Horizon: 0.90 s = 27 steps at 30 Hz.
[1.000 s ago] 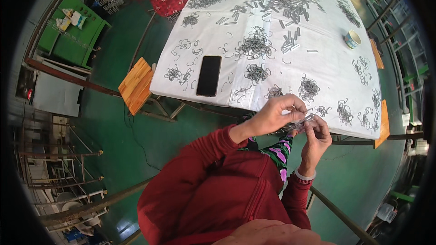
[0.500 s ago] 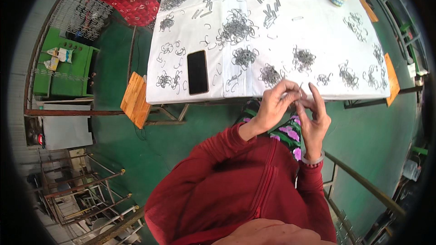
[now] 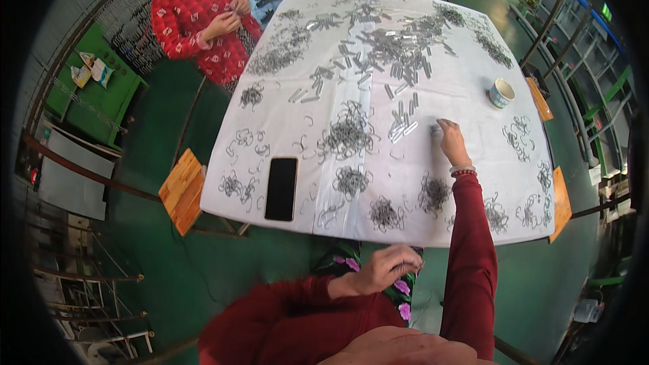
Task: The person picks up small metal hooks and cylindrical sleeves from a table and connects them by hand. The person repeatedly assembles the parts and places the finished units onto a nearby vertical rack.
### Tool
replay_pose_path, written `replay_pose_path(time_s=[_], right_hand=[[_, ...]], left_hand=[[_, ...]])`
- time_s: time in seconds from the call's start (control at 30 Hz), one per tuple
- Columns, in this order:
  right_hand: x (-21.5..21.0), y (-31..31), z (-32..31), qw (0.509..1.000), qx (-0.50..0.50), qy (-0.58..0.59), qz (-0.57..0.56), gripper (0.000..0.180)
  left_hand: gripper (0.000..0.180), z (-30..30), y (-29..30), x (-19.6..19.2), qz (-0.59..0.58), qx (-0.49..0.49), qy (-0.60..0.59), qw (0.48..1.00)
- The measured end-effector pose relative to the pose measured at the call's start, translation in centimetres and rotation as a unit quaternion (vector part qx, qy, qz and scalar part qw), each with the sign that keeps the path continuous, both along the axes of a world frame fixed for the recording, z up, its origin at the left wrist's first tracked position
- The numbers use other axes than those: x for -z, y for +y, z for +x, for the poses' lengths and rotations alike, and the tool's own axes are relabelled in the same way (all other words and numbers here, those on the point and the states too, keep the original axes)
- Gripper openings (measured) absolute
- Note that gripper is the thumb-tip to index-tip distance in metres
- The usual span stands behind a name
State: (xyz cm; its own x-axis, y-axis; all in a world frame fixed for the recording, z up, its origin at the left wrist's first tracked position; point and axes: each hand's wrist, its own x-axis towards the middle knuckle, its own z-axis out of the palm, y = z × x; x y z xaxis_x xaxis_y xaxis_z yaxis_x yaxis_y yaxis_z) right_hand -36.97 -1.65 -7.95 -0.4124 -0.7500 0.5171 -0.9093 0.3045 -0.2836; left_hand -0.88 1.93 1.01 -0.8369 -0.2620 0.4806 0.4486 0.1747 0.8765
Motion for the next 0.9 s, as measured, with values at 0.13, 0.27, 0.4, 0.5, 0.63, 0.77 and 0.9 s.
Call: replay_pose_path(time_s=[0.13,0.27,0.4,0.5,0.63,0.77,0.9], right_hand=[[0.9,-2.8,-0.9,0.993,-0.004,0.035,0.116,0.020],[0.1,-0.9,-0.4,0.994,0.032,-0.037,0.102,0.016],[-5.8,3.0,7.1,0.945,0.037,-0.322,-0.035,0.016],[-10.7,7.8,16.1,0.857,0.012,-0.497,-0.134,0.021],[-13.0,13.1,24.2,0.823,0.003,-0.521,-0.226,0.016],[-13.7,15.0,26.7,0.813,-0.038,-0.512,-0.274,0.015],[-13.7,14.2,27.0,0.805,-0.047,-0.514,-0.293,0.016]], left_hand=[[0.006,0.8,-0.2,0.6,0.025,0.013,-0.016,0.999],[0.004,0.5,-0.9,1.4,-0.002,-0.004,-0.028,1.000],[0.005,0.3,-1.1,1.2,0.022,-0.036,-0.046,0.998],[0.010,0.3,-1.2,1.5,-0.021,-0.096,-0.067,0.993],[0.008,0.0,-0.9,1.1,-0.011,-0.117,-0.015,0.993],[0.010,0.2,-0.4,-0.1,-0.012,-0.087,0.008,0.996],[0.009,0.4,-0.4,-0.6,-0.013,-0.079,0.021,0.997]])
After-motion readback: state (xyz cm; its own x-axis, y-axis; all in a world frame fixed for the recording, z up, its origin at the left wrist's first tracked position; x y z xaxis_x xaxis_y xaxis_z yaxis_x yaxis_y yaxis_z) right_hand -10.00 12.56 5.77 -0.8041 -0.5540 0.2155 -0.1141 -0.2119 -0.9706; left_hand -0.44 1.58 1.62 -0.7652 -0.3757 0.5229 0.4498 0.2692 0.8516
